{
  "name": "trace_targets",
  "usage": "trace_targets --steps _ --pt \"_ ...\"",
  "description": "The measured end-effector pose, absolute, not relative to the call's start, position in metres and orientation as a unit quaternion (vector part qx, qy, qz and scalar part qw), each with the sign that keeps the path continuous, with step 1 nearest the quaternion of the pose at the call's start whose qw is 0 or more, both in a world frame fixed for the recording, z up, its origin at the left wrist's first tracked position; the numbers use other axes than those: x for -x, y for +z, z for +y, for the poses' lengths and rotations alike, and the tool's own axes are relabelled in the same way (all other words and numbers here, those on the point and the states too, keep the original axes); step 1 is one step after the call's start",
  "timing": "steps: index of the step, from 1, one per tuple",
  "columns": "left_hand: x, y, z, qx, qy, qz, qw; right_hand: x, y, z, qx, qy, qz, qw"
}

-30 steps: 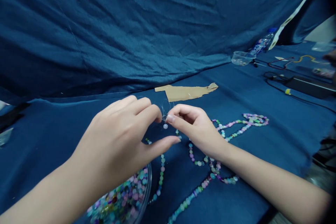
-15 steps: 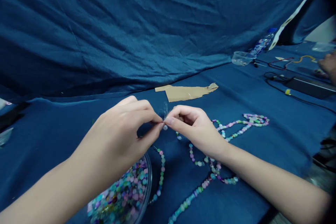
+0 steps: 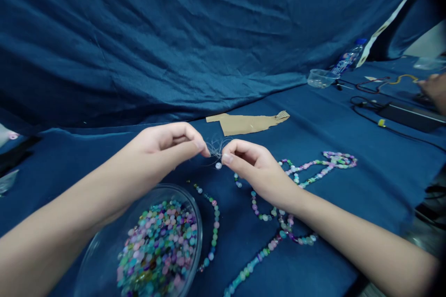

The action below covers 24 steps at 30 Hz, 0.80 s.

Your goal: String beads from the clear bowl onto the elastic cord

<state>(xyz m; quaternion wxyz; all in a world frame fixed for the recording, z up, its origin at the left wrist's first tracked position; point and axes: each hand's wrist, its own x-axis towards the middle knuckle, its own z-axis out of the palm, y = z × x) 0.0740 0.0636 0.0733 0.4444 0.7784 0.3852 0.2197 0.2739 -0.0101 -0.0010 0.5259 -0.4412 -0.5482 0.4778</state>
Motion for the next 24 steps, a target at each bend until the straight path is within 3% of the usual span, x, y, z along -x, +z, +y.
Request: trace_targets --steps 6,13,19,24 --pt "-0.0781 0.0745 0.0663 -0.708 0.246 0.407 0.522 -0.2727 -0.0003 -0.0106 0.428 0.496 -0.542 0.525" --pt "-0.0796 0.0721 0.0630 -0.727 0.273 0.435 0.456 -0.2741 -0.0054 -0.0088 0.431 0.519 -0.512 0.532" --pt "-0.0753 0.0670 0.0679 -0.630 0.378 0.377 0.564 -0.2752 -0.0033 -0.0082 0.423 0.558 -0.468 0.539" --pt "-0.0737 0.0669 0.0689 -0.596 0.391 0.356 0.604 -0.2746 -0.0033 -0.0075 0.400 0.576 -0.459 0.546"
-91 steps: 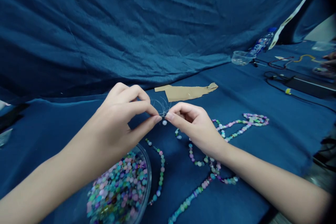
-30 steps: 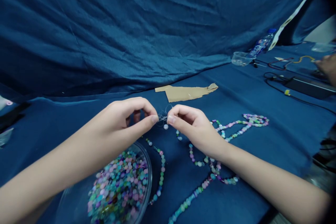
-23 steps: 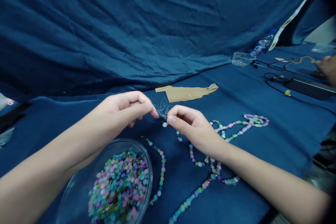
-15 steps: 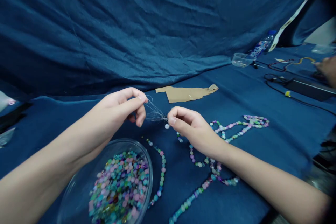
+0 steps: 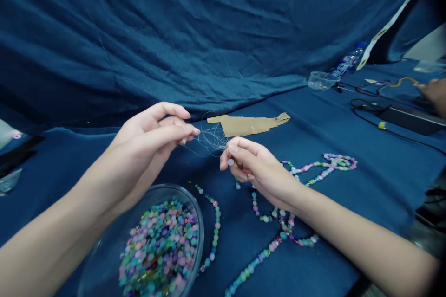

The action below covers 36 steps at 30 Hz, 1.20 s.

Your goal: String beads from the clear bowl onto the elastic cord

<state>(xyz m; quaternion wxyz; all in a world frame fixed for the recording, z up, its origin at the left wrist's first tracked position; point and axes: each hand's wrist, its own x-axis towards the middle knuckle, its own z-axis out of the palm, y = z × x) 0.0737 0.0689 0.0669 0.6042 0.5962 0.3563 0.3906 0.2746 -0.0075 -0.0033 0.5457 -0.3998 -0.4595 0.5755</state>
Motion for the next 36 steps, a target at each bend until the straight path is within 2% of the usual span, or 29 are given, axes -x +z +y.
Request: trace_targets --steps 4,11,14,17,19,21,23,29,31,36 --pt "-0.075 0.069 0.066 -0.578 0.370 0.377 0.622 -0.275 -0.005 -0.007 0.399 0.579 -0.467 0.536" --pt "-0.075 0.070 0.069 -0.610 0.369 0.399 0.577 -0.276 -0.007 -0.008 0.417 0.574 -0.485 0.511" --pt "-0.069 0.069 0.078 -0.691 0.353 0.439 0.452 -0.275 -0.007 -0.007 0.432 0.552 -0.500 0.508" --pt "-0.062 0.066 0.085 -0.807 0.266 0.475 0.228 -0.274 -0.008 -0.006 0.434 0.526 -0.522 0.512" --pt "-0.061 0.064 0.081 -0.865 0.229 0.435 0.098 -0.274 -0.010 -0.005 0.442 0.503 -0.542 0.509" --pt "-0.062 0.062 0.071 -0.906 0.225 0.357 0.044 -0.273 -0.012 -0.004 0.451 0.483 -0.559 0.500" --pt "-0.067 0.061 0.061 -0.924 0.215 0.304 0.091 -0.272 -0.013 -0.004 0.456 0.469 -0.572 0.494" --pt "-0.078 0.058 0.061 -0.839 0.094 0.326 0.425 -0.269 -0.012 -0.009 0.438 0.478 -0.575 0.498" --pt "-0.077 0.058 0.067 -0.805 0.101 0.344 0.472 -0.270 -0.011 -0.010 0.428 0.489 -0.565 0.508" --pt "-0.072 0.061 0.075 -0.750 0.147 0.389 0.515 -0.274 -0.011 -0.009 0.425 0.511 -0.535 0.522"
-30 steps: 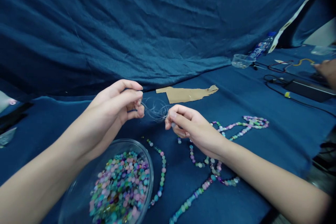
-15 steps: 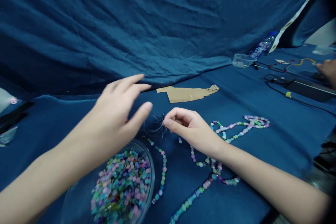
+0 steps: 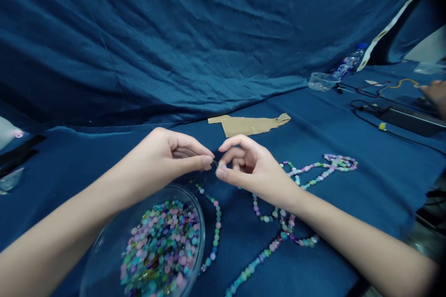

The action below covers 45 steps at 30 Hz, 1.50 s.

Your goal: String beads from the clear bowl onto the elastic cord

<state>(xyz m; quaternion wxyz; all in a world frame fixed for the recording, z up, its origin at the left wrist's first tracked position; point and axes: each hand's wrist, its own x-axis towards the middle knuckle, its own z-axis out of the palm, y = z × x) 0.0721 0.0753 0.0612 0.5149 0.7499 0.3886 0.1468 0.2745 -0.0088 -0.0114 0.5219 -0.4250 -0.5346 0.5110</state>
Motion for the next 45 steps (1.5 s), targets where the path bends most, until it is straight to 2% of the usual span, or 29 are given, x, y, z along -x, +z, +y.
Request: trace_targets --steps 10,18,33,45 --pt "-0.074 0.062 0.075 -0.733 0.167 0.372 0.545 -0.276 -0.006 -0.009 0.486 0.457 -0.548 0.504" --pt "-0.074 0.062 0.077 -0.712 0.159 0.392 0.561 -0.279 -0.005 -0.007 0.502 0.397 -0.548 0.539" --pt "-0.074 0.061 0.074 -0.720 0.123 0.331 0.598 -0.274 -0.005 -0.013 0.476 0.415 -0.567 0.529" --pt "-0.080 0.064 0.066 -0.710 0.101 0.338 0.610 -0.274 -0.005 -0.012 0.475 0.429 -0.545 0.542"
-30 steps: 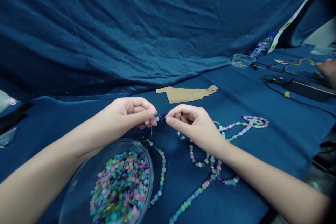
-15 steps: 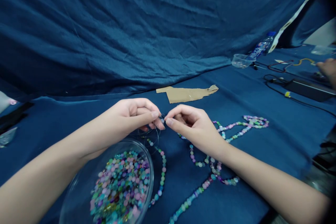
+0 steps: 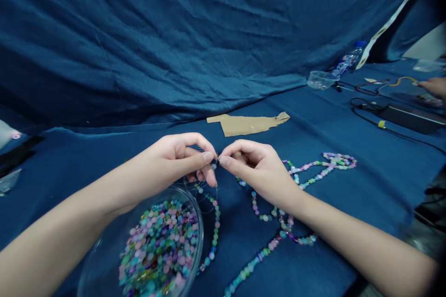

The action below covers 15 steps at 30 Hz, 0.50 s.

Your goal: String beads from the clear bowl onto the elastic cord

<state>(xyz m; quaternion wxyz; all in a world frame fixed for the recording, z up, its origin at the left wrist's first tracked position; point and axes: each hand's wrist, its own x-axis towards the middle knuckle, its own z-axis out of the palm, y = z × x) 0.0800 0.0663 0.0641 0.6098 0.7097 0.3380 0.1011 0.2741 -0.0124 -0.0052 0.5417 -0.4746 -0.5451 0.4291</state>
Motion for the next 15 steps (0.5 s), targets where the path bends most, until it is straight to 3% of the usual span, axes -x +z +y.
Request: trace_targets --steps 15 --pt "-0.0796 0.0576 0.0681 -0.709 0.120 0.393 0.572 -0.2745 -0.0037 -0.0122 0.468 0.435 -0.539 0.549"
